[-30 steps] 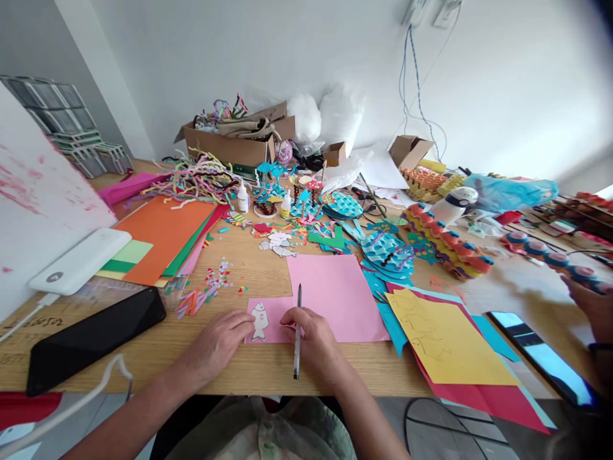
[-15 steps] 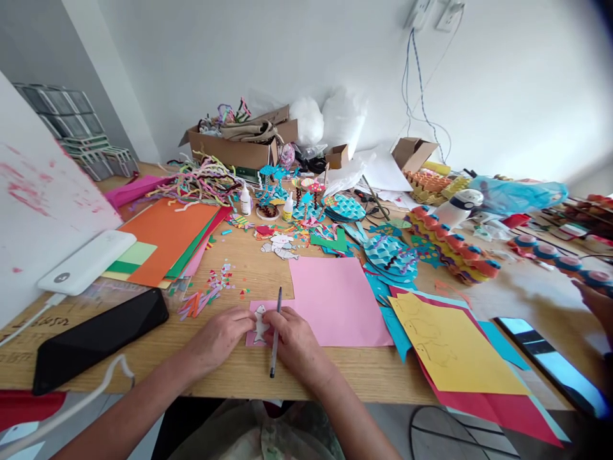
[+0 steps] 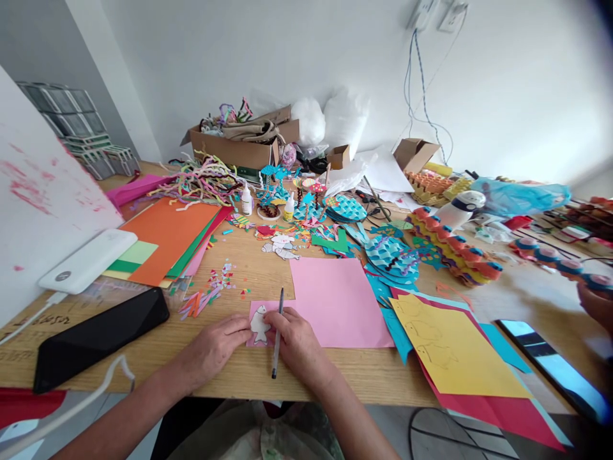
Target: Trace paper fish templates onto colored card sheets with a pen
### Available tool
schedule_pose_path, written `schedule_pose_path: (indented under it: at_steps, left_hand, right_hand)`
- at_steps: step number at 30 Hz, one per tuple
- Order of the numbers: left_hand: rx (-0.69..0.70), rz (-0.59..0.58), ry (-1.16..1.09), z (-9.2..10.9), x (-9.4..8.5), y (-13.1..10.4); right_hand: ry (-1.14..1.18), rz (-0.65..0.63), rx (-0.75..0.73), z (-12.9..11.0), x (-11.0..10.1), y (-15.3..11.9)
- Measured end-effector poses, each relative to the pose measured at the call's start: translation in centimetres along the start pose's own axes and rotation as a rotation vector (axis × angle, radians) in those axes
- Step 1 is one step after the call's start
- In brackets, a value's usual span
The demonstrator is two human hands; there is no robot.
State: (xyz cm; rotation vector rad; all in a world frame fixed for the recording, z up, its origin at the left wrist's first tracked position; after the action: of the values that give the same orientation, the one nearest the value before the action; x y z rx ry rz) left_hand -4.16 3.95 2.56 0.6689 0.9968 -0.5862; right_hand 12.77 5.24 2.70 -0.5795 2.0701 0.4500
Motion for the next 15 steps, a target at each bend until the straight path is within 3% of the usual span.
schedule_pose_path:
  at_steps: [5, 15]
  left_hand:
    - [0.010, 0.042, 0.010, -0.14, 0.26, -0.18]
    - [-0.001, -0.008, 0.002, 0.01, 0.15, -0.12]
  right_hand:
    - [-0.018, 0.015, 0.007, 0.09, 0.06, -0.09]
    - [-0.034, 0.047, -0.003, 0.26, 0.20, -0.07]
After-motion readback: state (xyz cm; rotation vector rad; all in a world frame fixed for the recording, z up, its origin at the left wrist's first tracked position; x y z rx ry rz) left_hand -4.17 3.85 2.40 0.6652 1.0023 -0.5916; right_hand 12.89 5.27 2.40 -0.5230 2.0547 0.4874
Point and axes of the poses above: each hand's wrist, its own y-axis towards the middle knuckle, its own x-axis out of the palm, z = x × y, the point moved 3 cm from there along y, towards the middle knuckle, and after that the axes turned 7 degrees about -z, right-handed, at the moved point
